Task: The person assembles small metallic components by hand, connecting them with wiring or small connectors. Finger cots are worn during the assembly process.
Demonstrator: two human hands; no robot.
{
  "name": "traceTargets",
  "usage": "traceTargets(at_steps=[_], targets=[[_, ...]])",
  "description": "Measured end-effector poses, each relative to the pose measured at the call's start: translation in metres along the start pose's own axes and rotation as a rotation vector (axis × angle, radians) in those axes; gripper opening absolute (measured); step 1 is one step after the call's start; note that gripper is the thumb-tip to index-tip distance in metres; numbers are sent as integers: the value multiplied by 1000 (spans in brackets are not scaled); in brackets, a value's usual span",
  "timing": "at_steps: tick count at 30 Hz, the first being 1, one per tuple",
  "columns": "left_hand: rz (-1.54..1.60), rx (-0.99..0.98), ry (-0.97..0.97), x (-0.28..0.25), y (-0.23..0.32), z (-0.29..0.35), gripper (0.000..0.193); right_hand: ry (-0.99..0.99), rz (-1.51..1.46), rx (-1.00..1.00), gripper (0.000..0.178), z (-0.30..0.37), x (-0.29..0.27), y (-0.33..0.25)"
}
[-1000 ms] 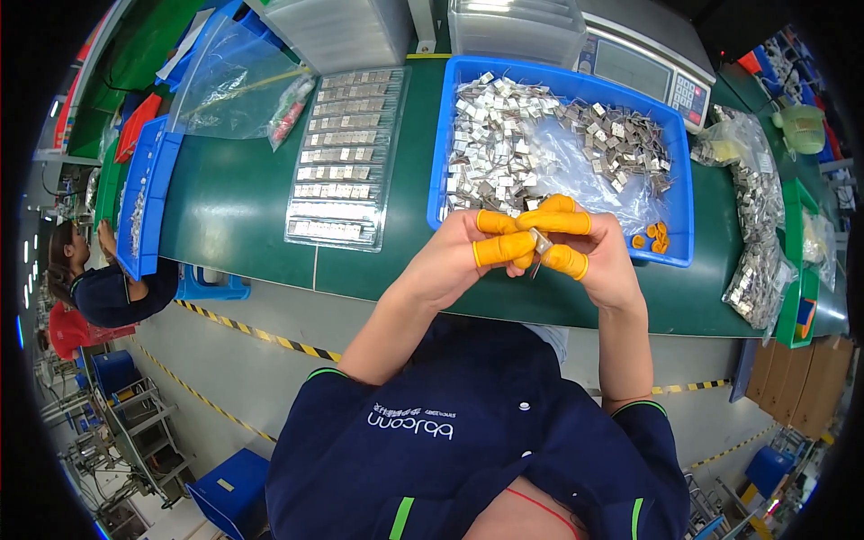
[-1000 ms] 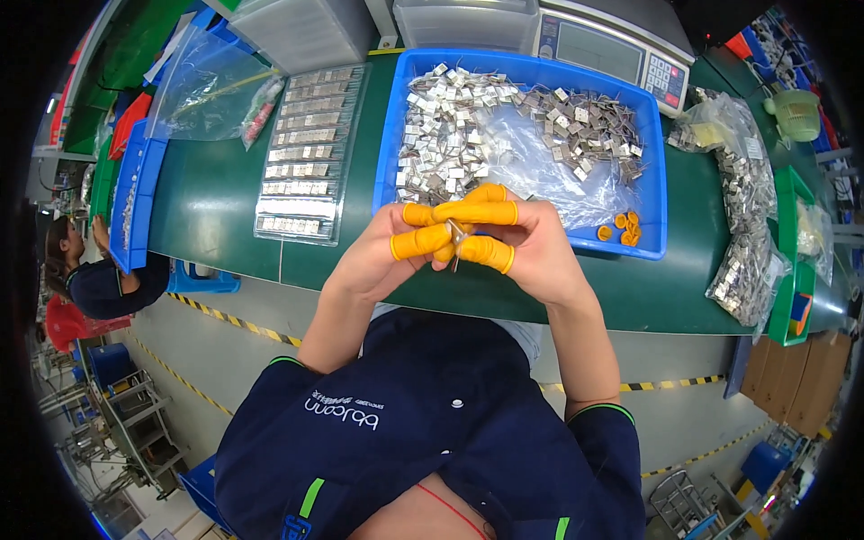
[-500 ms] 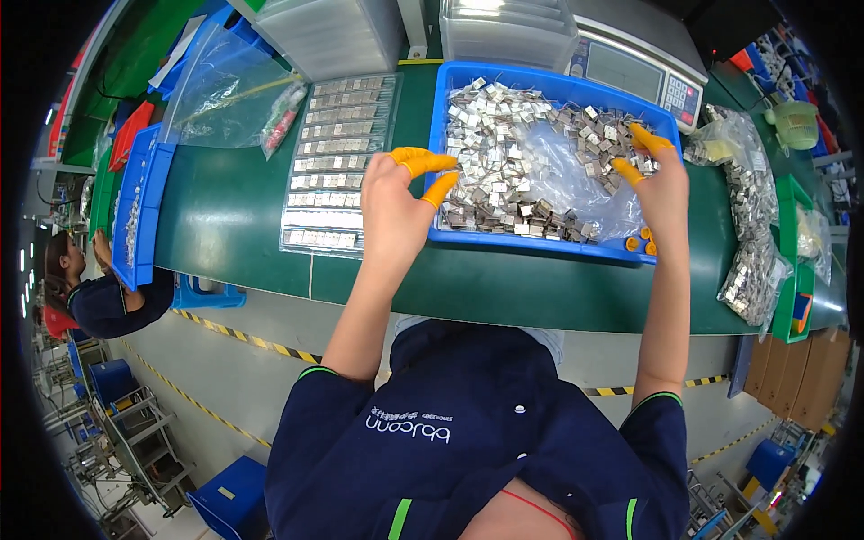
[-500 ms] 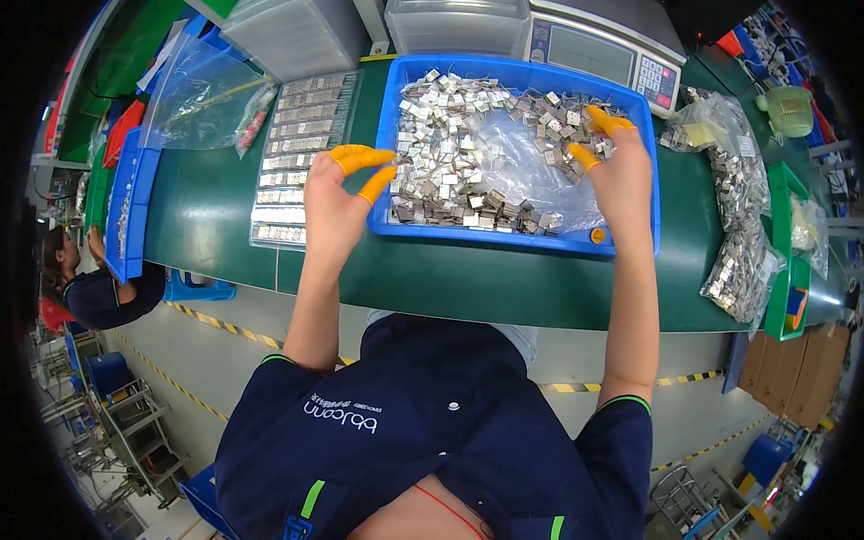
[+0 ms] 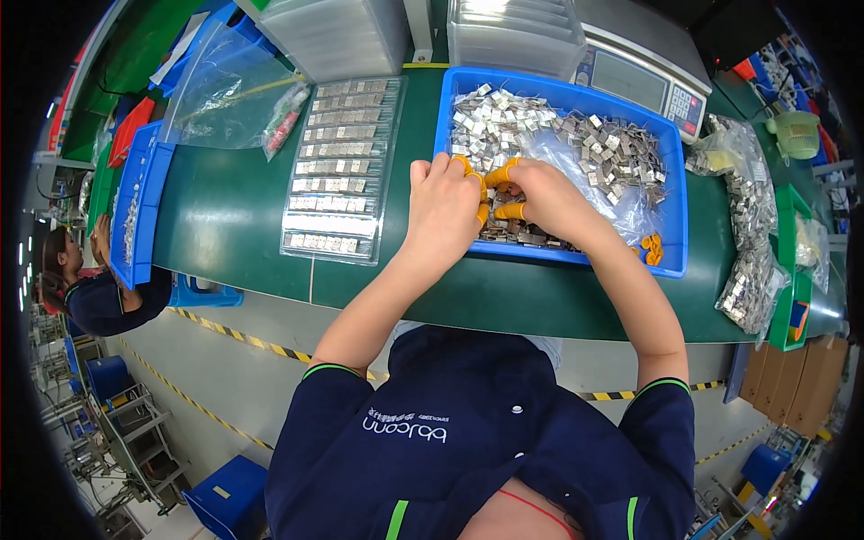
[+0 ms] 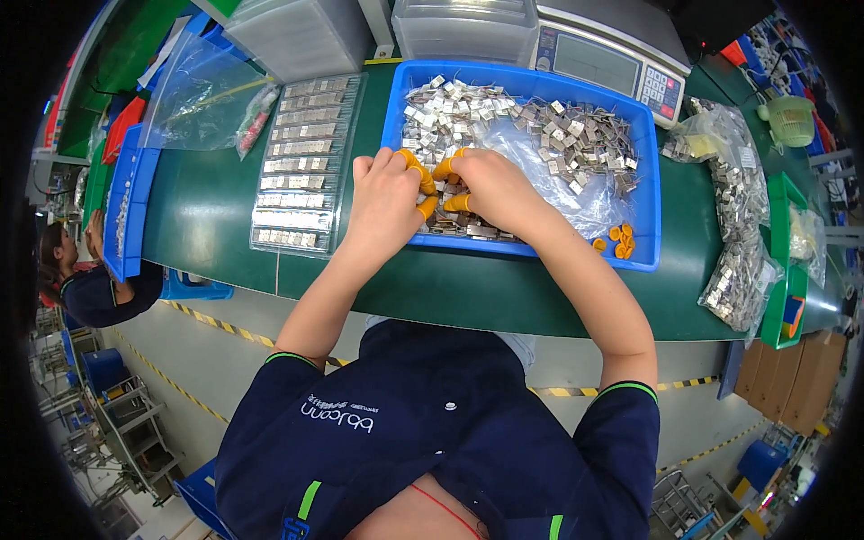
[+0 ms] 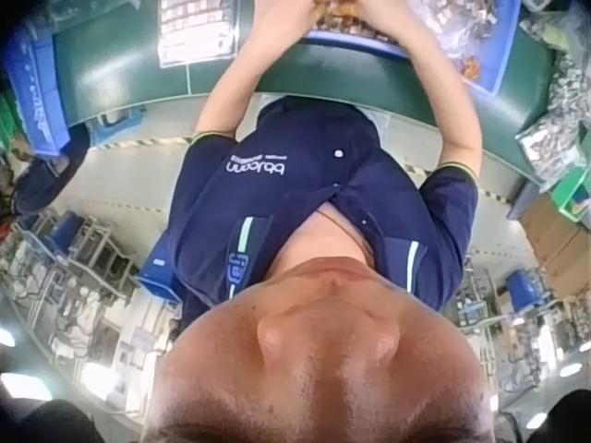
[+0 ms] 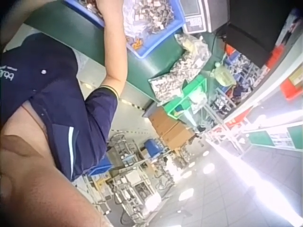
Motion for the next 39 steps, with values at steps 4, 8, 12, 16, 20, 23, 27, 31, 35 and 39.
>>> traceTargets(at_steps=[4, 8, 12, 16, 20, 23, 27, 31, 35, 39], targets=[[256, -24, 44, -13, -10, 7, 16, 34, -27, -7, 28, -2, 4, 5], [747, -213, 61, -15, -41, 17, 19, 71, 26, 21, 23, -2, 2, 1], [965, -316, 224, -10, -63, 26, 17, 81, 48, -16, 20, 0, -3, -7], [1172, -245, 220, -3, -60, 28, 28, 150, -41, 11, 20, 7, -14, -4], [1245, -251, 59, 7, -47, 24, 28, 162, -370, 149, 17, 17, -14, 22], [1312, -242, 75, 15, -46, 23, 20, 247, -460, 52, 14, 24, -16, 18], [1321, -262, 113, 13, -49, 24, 13, 362, -846, -156, 11, 35, -24, 14], [1451, -257, 158, 7, -46, 28, 16, 298, -1039, -141, 12, 37, -20, 12], [1405, -183, 205, 5, -46, 33, 21, 301, -948, -14, 22, 36, -12, 19], [1546, -247, 203, 10, -45, 37, 22, 380, -907, -63, 25, 39, -17, -1]])
Point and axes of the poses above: each hand's wrist, its own z-axis away from the middle knuckle, its own x-axis out of the palm, y = z × x, the point moved 10 cm from there along -z, towards the middle knuckle, and after that the axes turned 13 degrees about -y, right-handed, at the moved point
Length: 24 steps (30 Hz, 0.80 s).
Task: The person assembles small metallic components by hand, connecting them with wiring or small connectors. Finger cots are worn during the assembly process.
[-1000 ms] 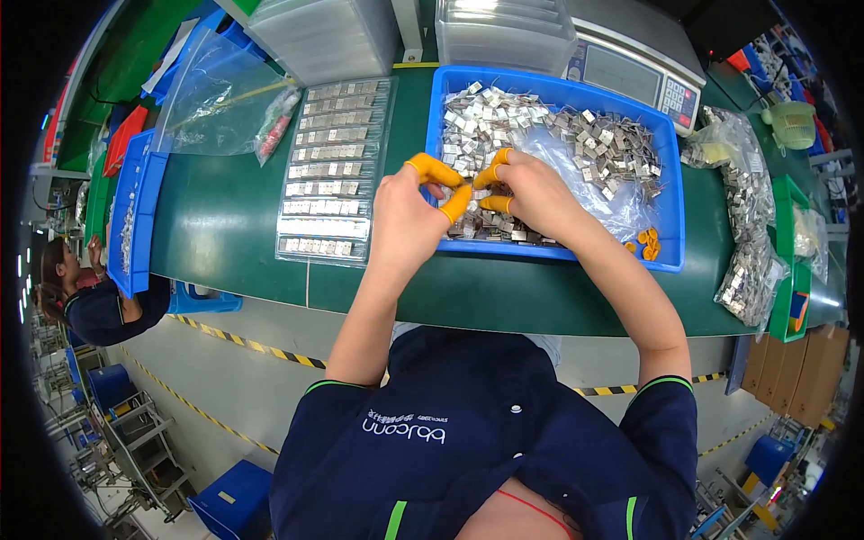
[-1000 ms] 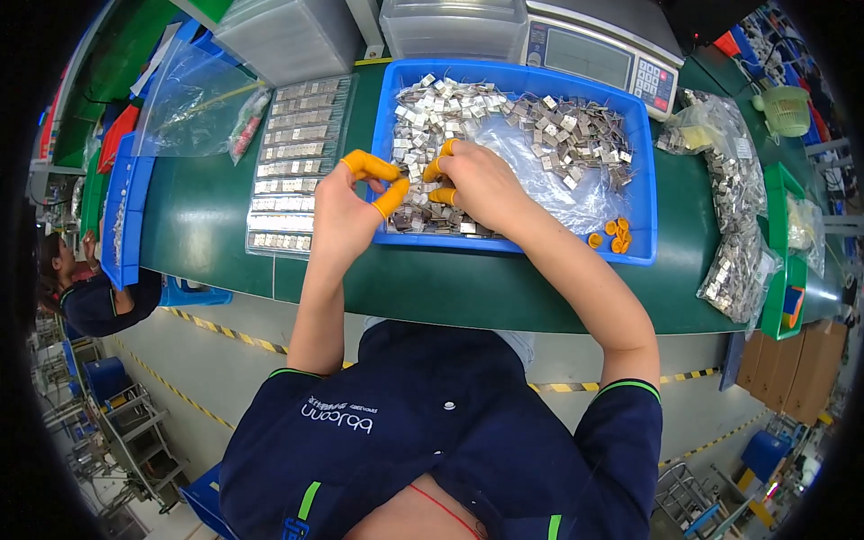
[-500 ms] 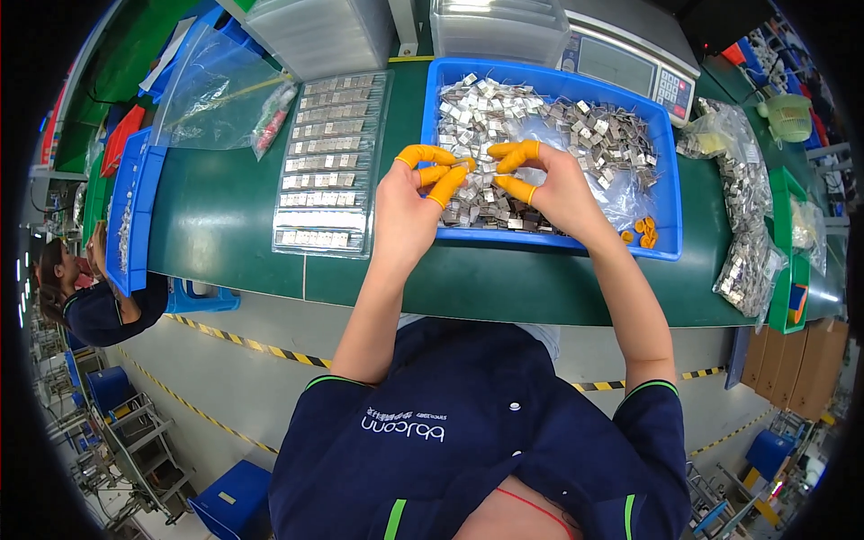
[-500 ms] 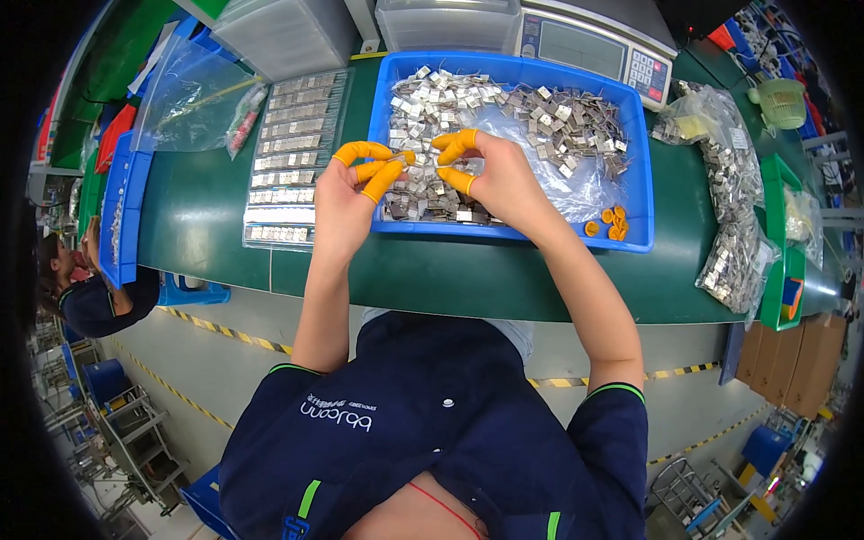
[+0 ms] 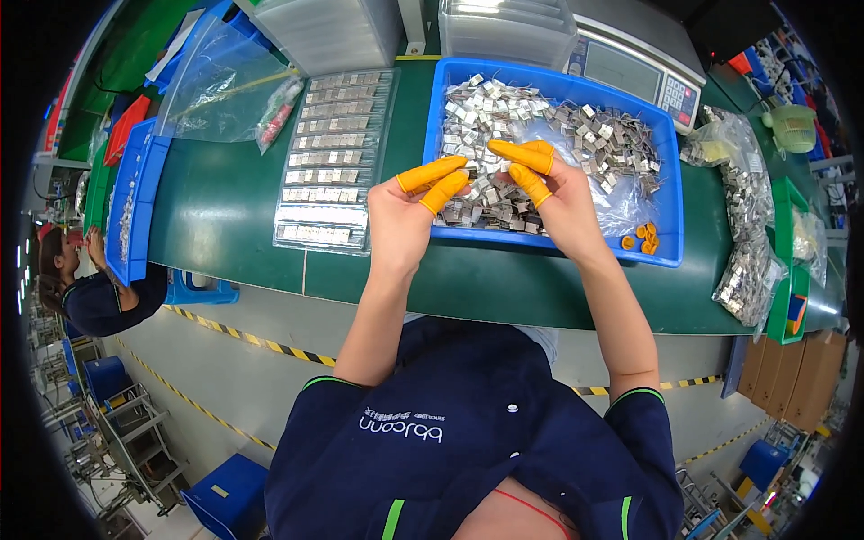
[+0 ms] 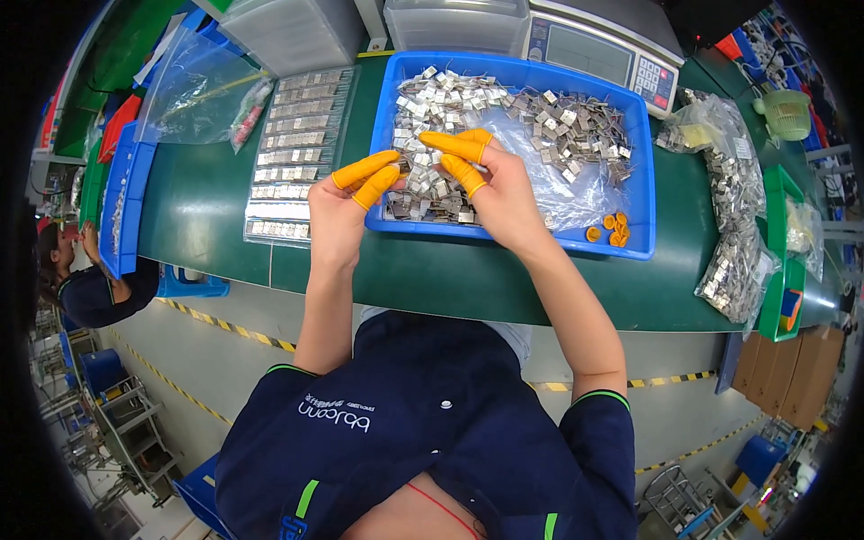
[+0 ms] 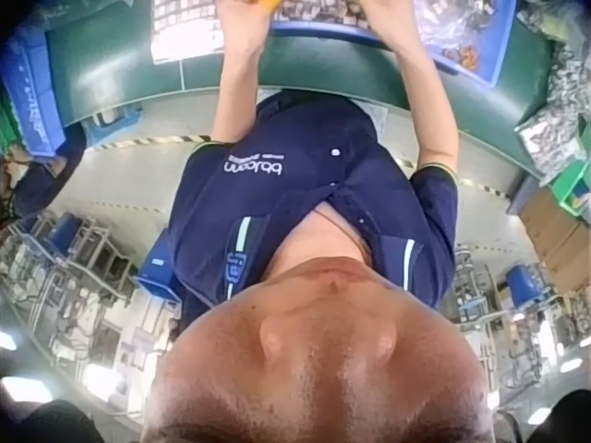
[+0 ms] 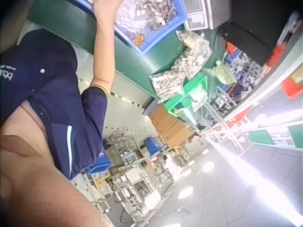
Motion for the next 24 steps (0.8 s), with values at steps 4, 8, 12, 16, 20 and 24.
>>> traceTargets(at_steps=[4, 8, 12, 16, 20, 24], targets=[[55, -39, -31, 7, -6, 1, 22, 90, -175, 32, 20, 9, 8, -4], [61, -7, -44, 9, -5, 3, 23, 89, -278, 34, 21, 12, 10, -7], [146, 2, -91, 12, -4, 4, 24, 90, -391, 14, 20, 15, 8, -8], [169, -9, -127, 15, -4, 4, 24, 91, -397, 10, 19, 16, 8, -10], [155, -17, -108, 15, -5, 5, 25, 115, -370, -6, 20, 20, 7, -9], [221, -29, -119, 16, -8, 5, 25, 129, -417, -24, 21, 21, 5, -9]])
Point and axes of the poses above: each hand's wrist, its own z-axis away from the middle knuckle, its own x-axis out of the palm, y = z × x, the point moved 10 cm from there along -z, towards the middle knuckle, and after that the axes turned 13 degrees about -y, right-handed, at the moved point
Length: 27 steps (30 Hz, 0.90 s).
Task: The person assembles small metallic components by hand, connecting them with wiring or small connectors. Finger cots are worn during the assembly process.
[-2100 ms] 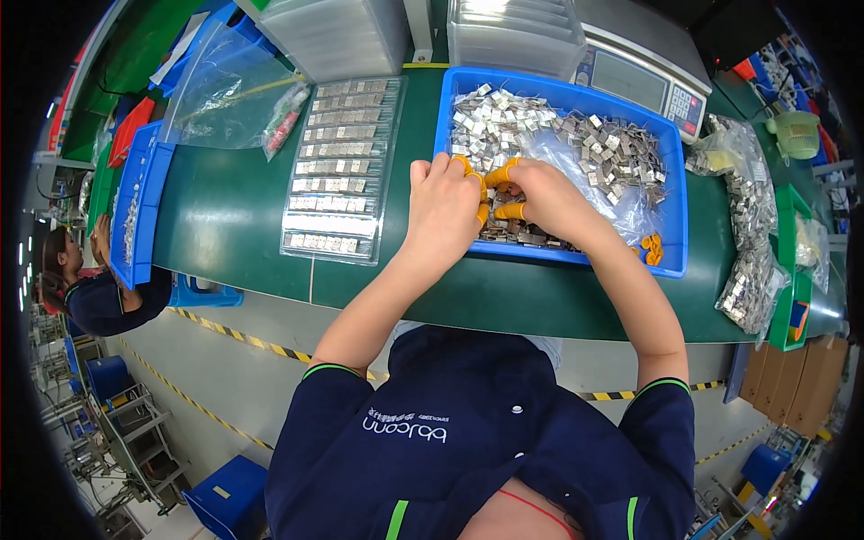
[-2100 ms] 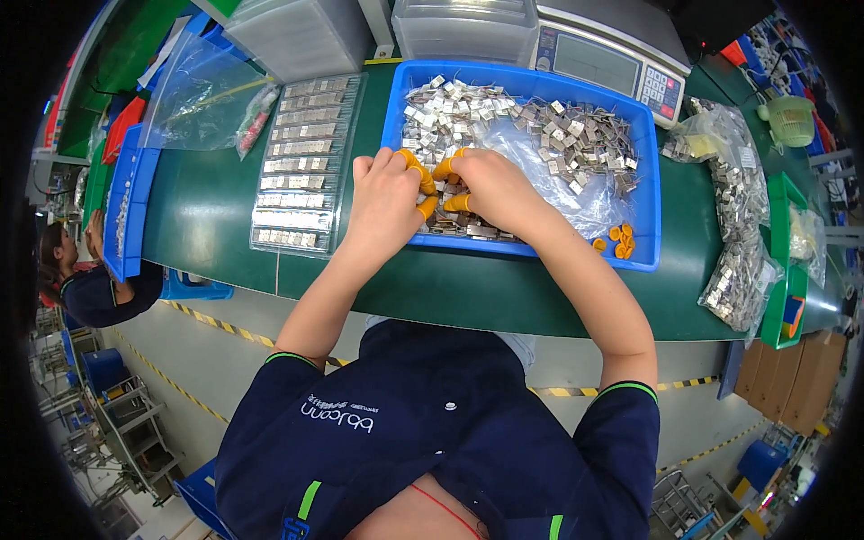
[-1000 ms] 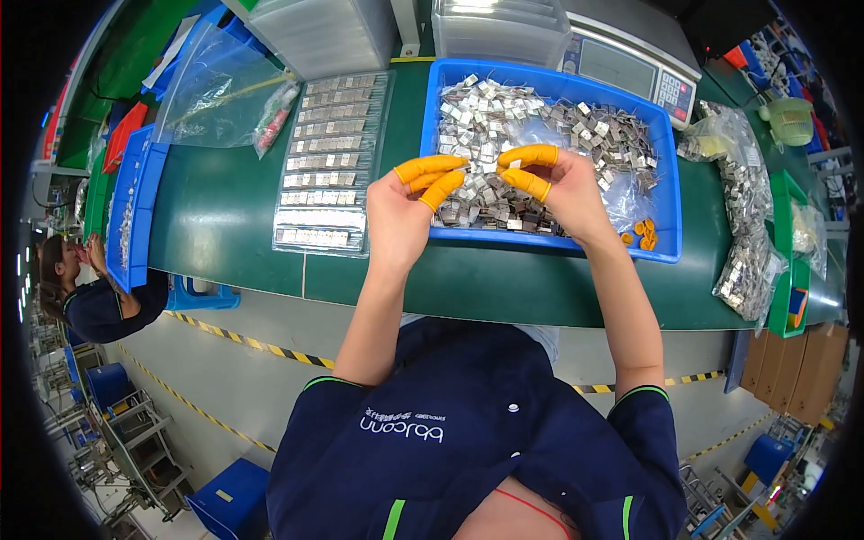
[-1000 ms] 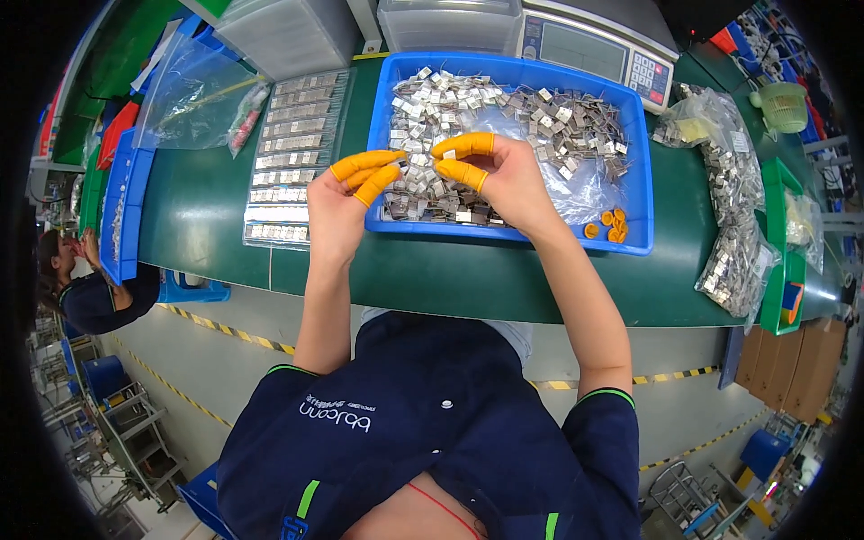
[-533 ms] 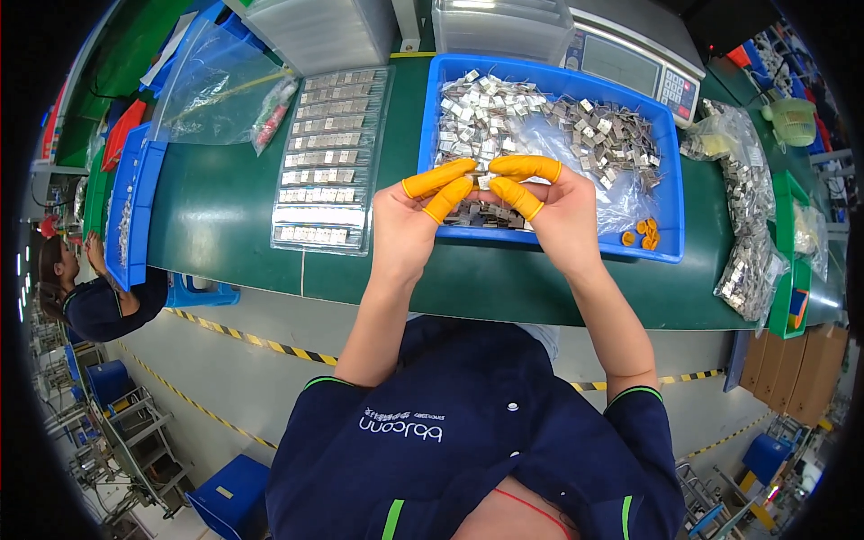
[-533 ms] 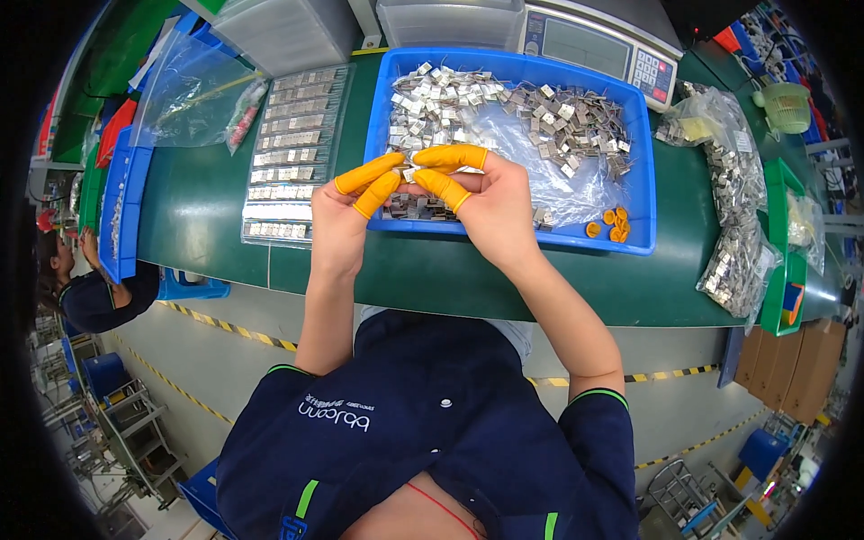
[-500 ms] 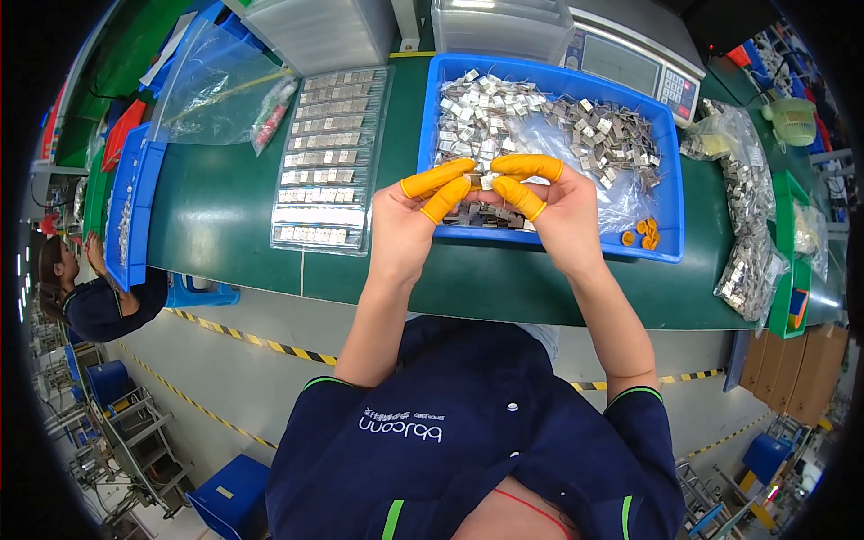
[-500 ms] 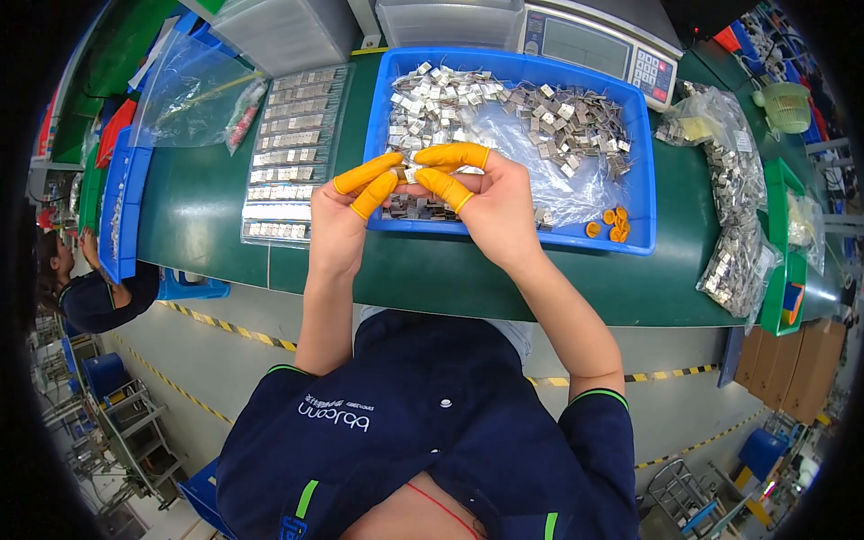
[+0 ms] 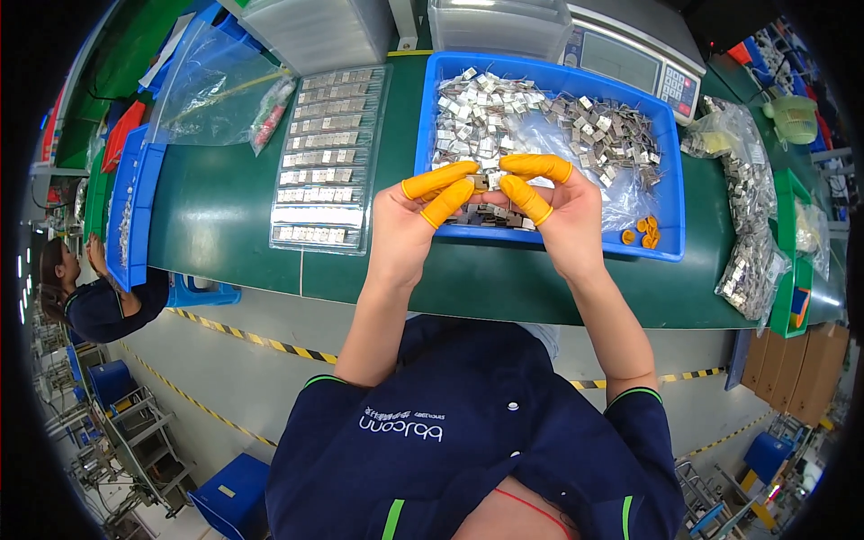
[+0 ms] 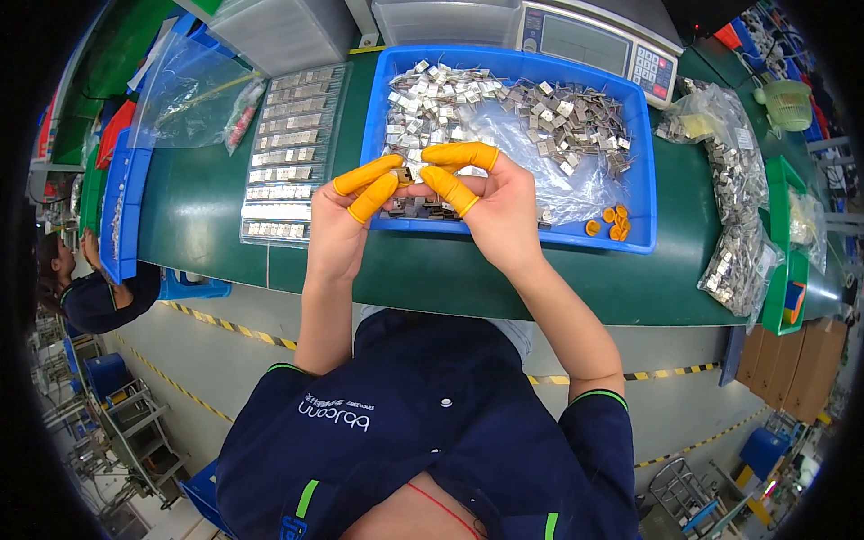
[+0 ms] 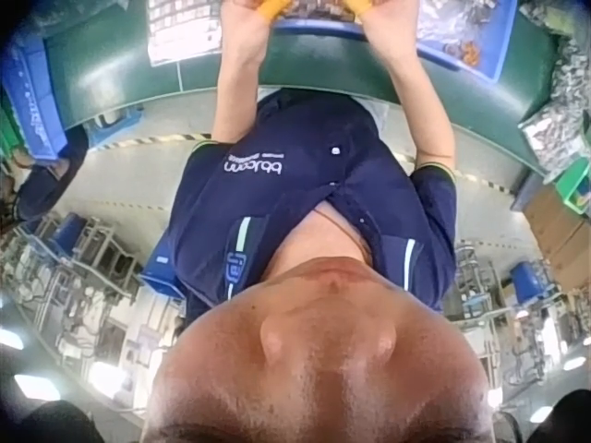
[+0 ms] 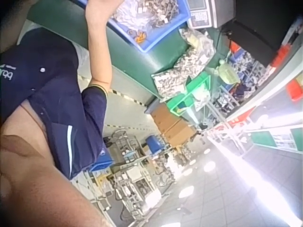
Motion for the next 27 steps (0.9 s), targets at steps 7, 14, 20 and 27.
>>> traceTargets(at_steps=[7, 14, 20, 27], targets=[[-83, 47, -14, 7, 3, 1, 24, -1, 254, -34, 21, 7, 0, -9], [55, 5, -71, 16, 1, -1, 25, 63, -58, -53, 21, 10, -9, 1], [63, -35, -72, 17, -10, -2, 27, 143, 39, -66, 21, 18, -12, -2], [64, -38, -75, 19, -12, 0, 26, 159, -12, -1, 19, 21, -15, -4]])
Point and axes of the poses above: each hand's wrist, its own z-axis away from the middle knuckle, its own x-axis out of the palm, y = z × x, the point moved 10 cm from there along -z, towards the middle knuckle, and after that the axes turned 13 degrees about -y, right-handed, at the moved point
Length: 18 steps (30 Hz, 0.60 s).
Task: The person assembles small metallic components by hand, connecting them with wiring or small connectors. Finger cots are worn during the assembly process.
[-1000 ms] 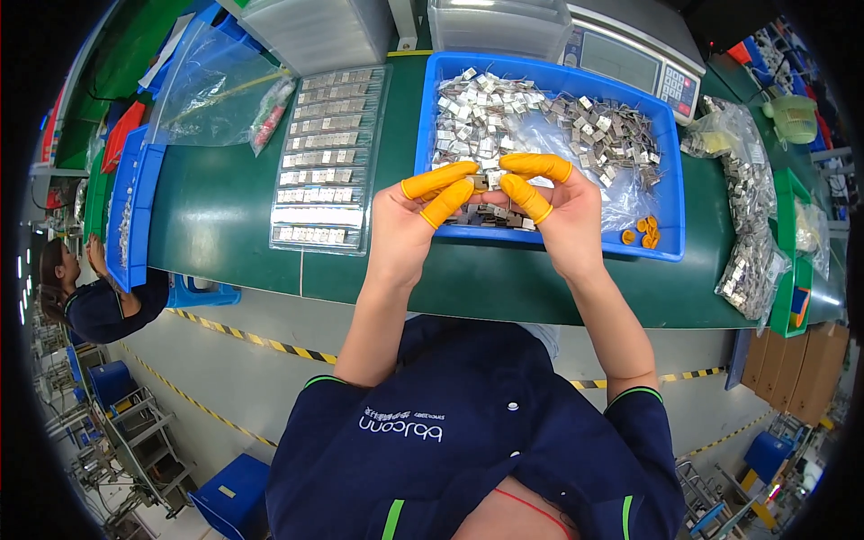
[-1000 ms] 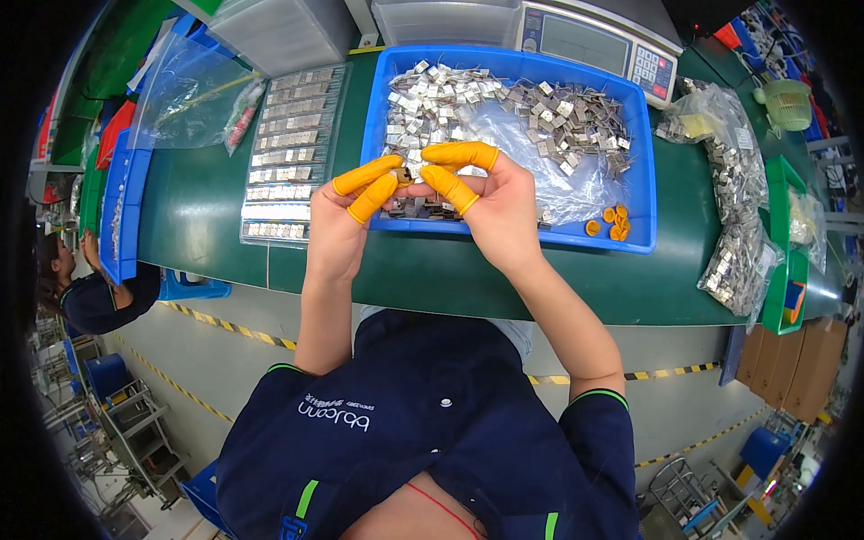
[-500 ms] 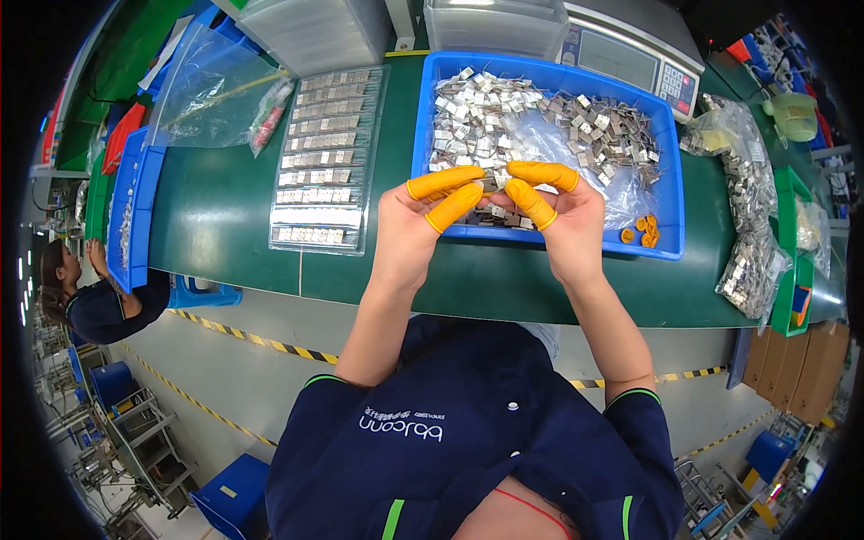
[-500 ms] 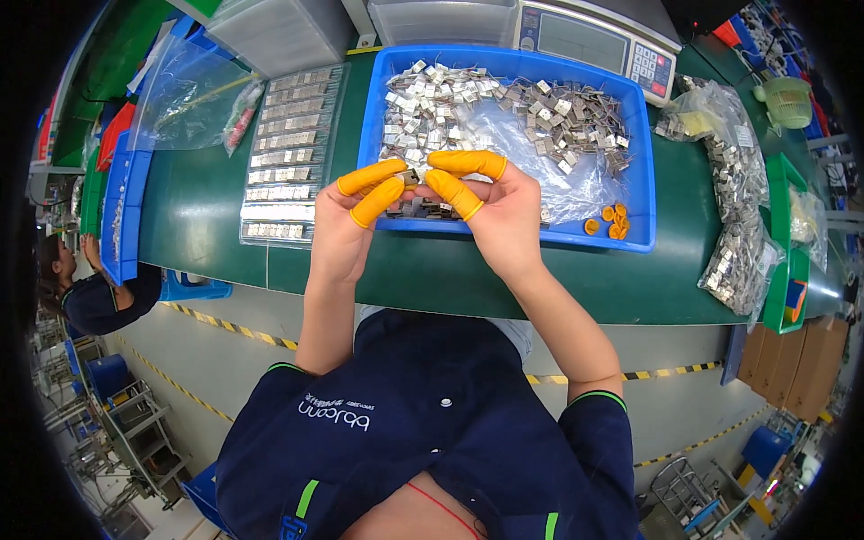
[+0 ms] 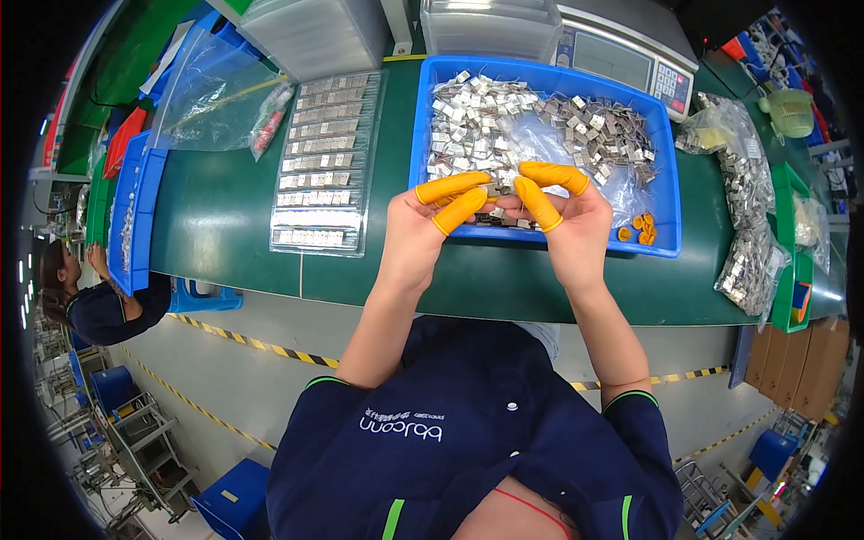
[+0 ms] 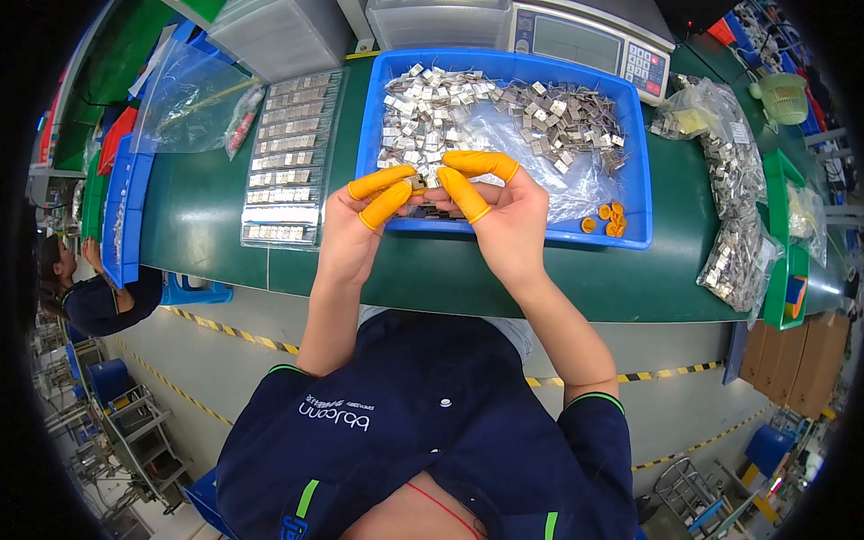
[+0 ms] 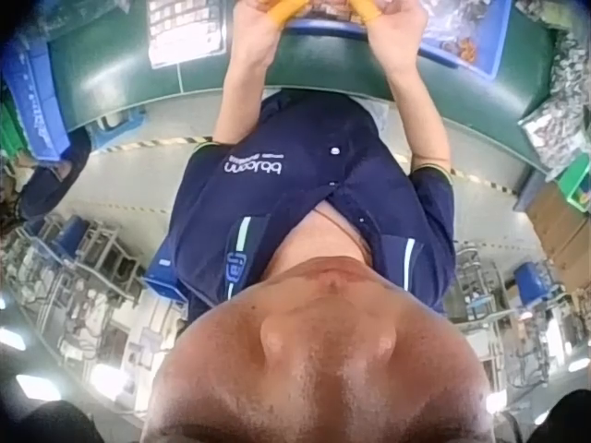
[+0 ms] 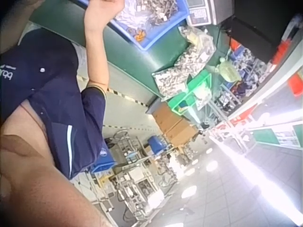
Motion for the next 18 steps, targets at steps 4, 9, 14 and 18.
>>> traceTargets(at_steps=[4, 9, 14, 18], targets=[[-19, 9, 6, 2, 2, 1, 27, -46, 11, -72, 20, 3, 2, -3], [-108, 25, 15, 3, 5, 5, 26, -58, 207, -11, 18, 6, -1, -2], [-142, 22, -6, 2, 6, 9, 22, -156, 329, 123, 15, 8, 0, -8], [-127, 61, -55, 15, 7, 7, 21, -197, 322, 135, 15, 13, 2, -4]])
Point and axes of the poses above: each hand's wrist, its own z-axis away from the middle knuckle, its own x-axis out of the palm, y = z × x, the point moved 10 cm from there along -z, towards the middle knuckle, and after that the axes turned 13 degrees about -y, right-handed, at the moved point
